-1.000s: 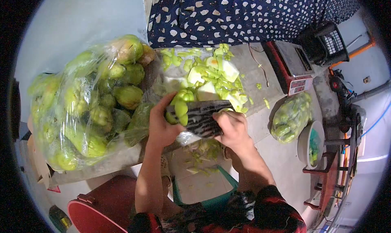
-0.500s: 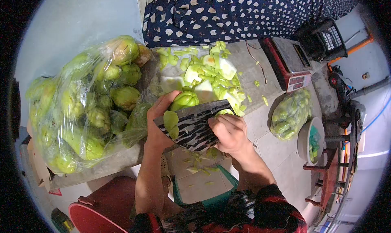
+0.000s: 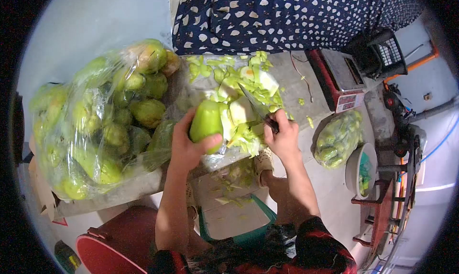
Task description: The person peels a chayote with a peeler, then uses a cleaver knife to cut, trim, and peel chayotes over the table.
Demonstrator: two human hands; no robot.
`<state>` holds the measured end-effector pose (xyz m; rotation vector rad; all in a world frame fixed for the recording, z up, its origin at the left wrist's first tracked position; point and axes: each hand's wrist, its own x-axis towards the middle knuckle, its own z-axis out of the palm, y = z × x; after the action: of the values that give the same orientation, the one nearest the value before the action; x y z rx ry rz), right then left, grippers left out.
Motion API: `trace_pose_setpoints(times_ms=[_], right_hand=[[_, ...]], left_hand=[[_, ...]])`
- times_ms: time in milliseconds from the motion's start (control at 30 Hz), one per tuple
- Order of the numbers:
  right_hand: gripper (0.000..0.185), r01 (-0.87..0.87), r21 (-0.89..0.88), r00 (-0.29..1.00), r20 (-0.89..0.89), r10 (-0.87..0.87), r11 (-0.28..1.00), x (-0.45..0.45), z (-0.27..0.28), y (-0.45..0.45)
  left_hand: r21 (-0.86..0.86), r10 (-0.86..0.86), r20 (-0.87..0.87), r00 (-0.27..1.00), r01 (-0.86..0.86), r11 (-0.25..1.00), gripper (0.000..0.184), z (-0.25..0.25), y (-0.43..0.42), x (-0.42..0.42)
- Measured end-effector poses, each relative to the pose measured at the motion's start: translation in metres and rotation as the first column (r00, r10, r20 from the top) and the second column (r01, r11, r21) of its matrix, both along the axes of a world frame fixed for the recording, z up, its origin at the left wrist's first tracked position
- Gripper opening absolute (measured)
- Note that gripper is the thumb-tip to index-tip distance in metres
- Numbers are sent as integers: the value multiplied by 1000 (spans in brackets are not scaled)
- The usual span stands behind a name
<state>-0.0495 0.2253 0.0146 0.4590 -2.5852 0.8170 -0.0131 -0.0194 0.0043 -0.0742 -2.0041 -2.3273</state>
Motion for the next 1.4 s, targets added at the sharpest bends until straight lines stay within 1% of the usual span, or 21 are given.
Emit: trace_pose_setpoints(times_ms=[33,67,100,133,167,200,233,267,300,367,500,567,667,900,1000,1067,1200,1267,1300,1367,1400], right_hand=[[18,-5,-5,1000,4,5,1000,2,1,-3],[18,-22,-5,1000,-17,22,1000,5,1,-4],[18,-39,-4,999,-36,39,999,8,0,-6],[24,-93,-37,992,-94,89,995,11,-7,-5],[24,-98,-36,991,-92,94,995,12,-7,-7],[29,-187,68,951,-238,198,980,14,-5,-12],[34,-256,181,878,-368,306,950,17,-4,-18],[36,-248,288,810,-462,361,925,21,-4,-24],[25,-391,222,794,-410,449,893,22,-3,-28],[22,-524,155,731,-423,535,838,24,-12,-32],[25,-542,170,702,-446,555,823,27,-16,-41],[24,-509,179,721,-446,530,842,30,-17,-43],[23,-531,145,735,-412,539,835,29,-18,-43],[24,-543,144,747,-366,555,827,31,-16,-41],[30,-445,164,832,-287,474,880,28,-19,-38],[40,-408,95,876,-240,419,908,20,-26,-35],[43,-451,98,847,-268,460,887,23,-15,-38],[28,-477,60,830,-298,472,877,24,-11,-38],[28,-475,61,832,-295,470,878,25,-13,-35],[31,-351,88,926,-115,359,932,24,-19,-30],[34,-362,93,918,-136,372,928,24,-18,-30]], left_hand=[[-5,5,4,1000,-5,1000,54,-2,1,0],[390,-29,135,990,-26,920,50,-6,4,0],[717,-111,239,965,-98,691,45,-11,7,-1],[716,-106,242,964,-104,690,45,-16,7,-2],[771,-130,270,954,-133,622,42,-20,7,-5],[818,-157,296,942,-165,551,41,-22,7,-7],[817,-156,298,942,-168,551,41,-22,8,-8],[851,-163,347,924,-237,469,41,-18,12,-10],[872,-175,393,903,-305,382,42,-16,15,-11],[868,-178,411,894,-323,378,45,-13,17,-9],[869,-260,422,868,-306,389,49,-15,21,-6],[904,-311,340,888,-218,368,47,-13,21,-4],[894,-243,382,892,-290,343,47,-13,30,-4],[931,-292,308,906,-222,291,44,-15,32,-3],[888,-204,402,893,-326,325,43,-19,33,-6],[850,4,396,918,-368,376,42,-22,29,-13],[870,-49,327,944,-280,405,39,-24,21,-10],[860,-90,312,946,-241,450,39,-18,19,-7],[860,-94,314,945,-241,450,39,-15,18,-6],[826,-67,326,943,-250,505,41,-12,11,-5],[826,-78,302,950,-220,520,42,-12,8,-5]])
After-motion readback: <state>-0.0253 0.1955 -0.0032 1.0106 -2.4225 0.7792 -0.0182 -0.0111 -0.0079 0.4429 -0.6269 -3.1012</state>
